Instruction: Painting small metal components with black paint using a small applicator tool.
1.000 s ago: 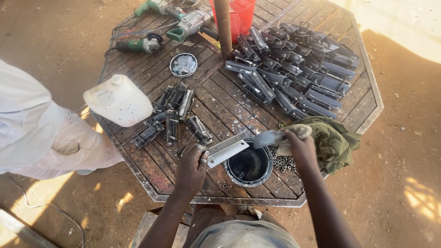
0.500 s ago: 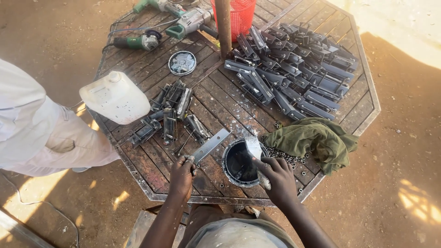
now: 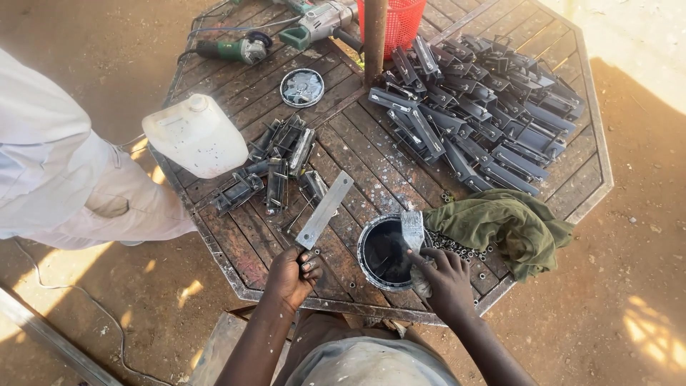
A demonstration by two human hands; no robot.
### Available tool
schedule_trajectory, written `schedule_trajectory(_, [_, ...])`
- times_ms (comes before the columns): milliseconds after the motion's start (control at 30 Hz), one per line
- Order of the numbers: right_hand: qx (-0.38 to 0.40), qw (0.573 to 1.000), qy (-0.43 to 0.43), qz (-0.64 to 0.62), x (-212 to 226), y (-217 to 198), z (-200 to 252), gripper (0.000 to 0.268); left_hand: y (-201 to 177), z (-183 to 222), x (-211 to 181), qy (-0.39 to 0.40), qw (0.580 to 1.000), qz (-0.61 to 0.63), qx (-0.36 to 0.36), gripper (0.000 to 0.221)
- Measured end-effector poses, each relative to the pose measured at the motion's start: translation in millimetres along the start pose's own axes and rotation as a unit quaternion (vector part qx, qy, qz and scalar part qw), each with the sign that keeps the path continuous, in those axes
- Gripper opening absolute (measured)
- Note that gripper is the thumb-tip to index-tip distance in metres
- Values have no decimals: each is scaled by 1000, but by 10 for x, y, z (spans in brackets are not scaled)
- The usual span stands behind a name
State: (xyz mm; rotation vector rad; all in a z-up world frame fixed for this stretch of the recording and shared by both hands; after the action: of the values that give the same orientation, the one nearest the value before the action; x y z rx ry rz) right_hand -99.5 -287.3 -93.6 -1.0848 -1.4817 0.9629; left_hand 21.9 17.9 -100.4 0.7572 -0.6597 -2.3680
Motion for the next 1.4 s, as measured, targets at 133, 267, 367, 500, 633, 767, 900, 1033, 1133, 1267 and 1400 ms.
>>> schedule_trajectory(133, [-59,994,16,-94,80,-388,-243,56,-2,6,-3,-26,1000,10,13,20])
schedule_trajectory(267, [-128,867,184,-445,425,-1138,-655,24,195,202,-19,-53,998,-11,5,22])
schedule_trajectory(367, [-123,774,207,-586,526,-1105,-894,26,452,407,-18,-76,996,-43,2,21])
schedule_trajectory(500, [-59,719,142,-678,735,-774,-1174,21,729,614,-1,-96,992,-76,18,12])
schedule_trajectory(633, [-29,767,219,-602,526,-886,-1327,27,783,685,31,-99,991,-86,25,13])
schedule_trajectory(767, [-156,783,240,-551,67,-1081,-1298,17,614,565,63,-98,989,-101,38,19])
schedule_trajectory(900, [-213,814,197,-503,291,-1529,-1237,20,595,492,136,-117,991,-67,20,19])
schedule_trajectory(1033, [-178,739,238,-604,409,-1232,-1174,20,682,438,141,-126,989,-60,51,14])
schedule_trajectory(1133, [-119,696,259,-659,447,-926,-1151,14,808,487,85,-127,988,-75,41,15])
schedule_trajectory(1267, [-162,745,279,-584,163,-1099,-1108,17,796,440,49,-136,986,-79,49,16])
schedule_trajectory(1400, [-201,881,206,-375,34,-1244,-921,35,745,449,9,-132,988,-57,58,15])
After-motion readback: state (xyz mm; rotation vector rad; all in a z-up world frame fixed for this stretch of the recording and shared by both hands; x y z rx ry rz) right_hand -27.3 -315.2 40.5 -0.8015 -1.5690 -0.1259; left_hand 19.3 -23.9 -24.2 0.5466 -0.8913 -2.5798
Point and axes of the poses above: each hand's wrist, its own z-axis away from the middle knuckle, its own y-axis out of the palm, x = y × z, the point moved 4 cm from there along -z, towards the middle knuckle, and after that the axes turned 2 degrees about -y, right-handed, at the moved point
